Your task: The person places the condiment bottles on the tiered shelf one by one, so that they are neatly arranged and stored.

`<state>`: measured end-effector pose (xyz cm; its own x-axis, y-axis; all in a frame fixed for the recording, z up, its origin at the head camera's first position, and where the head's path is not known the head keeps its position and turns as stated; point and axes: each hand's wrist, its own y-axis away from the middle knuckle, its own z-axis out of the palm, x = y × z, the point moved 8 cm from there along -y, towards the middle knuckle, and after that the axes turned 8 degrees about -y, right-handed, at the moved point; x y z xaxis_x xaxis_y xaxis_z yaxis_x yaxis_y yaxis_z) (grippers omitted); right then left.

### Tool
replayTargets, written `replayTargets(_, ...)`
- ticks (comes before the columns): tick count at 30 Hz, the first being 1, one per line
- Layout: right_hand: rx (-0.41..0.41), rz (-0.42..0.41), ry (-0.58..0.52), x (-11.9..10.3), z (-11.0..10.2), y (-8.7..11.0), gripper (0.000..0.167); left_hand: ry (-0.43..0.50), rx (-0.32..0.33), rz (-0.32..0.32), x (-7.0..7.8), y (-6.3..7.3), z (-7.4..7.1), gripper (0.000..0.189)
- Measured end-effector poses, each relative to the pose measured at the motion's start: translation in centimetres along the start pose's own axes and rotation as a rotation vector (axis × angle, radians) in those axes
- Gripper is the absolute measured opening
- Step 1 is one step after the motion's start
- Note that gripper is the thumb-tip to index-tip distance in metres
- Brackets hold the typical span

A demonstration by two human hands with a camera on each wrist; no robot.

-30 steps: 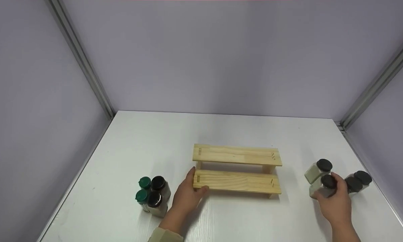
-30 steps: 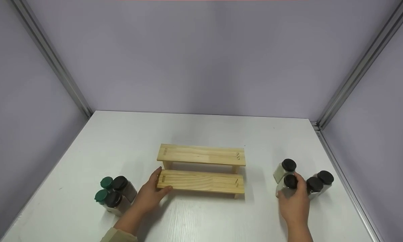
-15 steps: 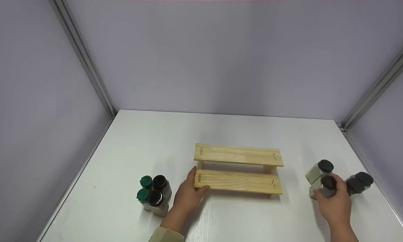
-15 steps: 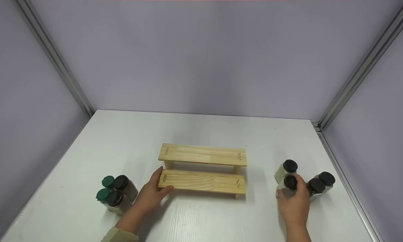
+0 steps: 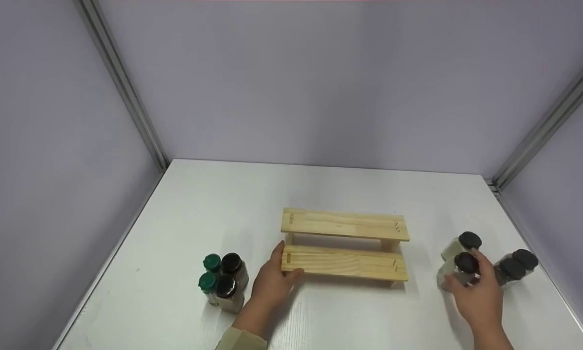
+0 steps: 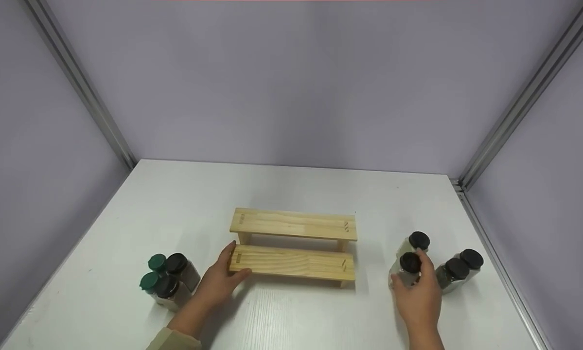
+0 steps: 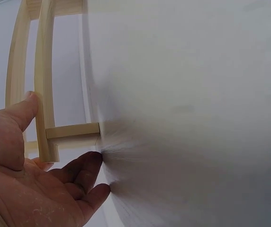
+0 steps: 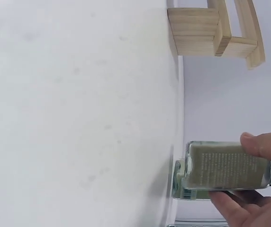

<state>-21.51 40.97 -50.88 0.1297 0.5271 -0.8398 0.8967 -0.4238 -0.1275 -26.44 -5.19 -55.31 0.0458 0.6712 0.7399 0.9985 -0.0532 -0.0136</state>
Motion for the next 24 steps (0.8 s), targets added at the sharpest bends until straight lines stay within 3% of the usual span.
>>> replayTargets(4, -0.001, -0.013, -0.012, -1.6, 0.0, 0.1, 0.097, -0.002, 0.002, 0.001, 0.1, -0.1, 0.1, 0.089)
replayTargets(10, 0.025, -0.049, -0.028, -4.3, 0.0, 0.3, 0.086, -0.002, 0.002, 0.002, 0.3, -0.1, 0.1, 0.089)
replayTargets(24, 0.152, -0.331, -0.115, -11.9, 0.8, 0.5, 0.076, 0.013, 0.000, -0.008, 0.5, -0.1, 0.3, 0.089)
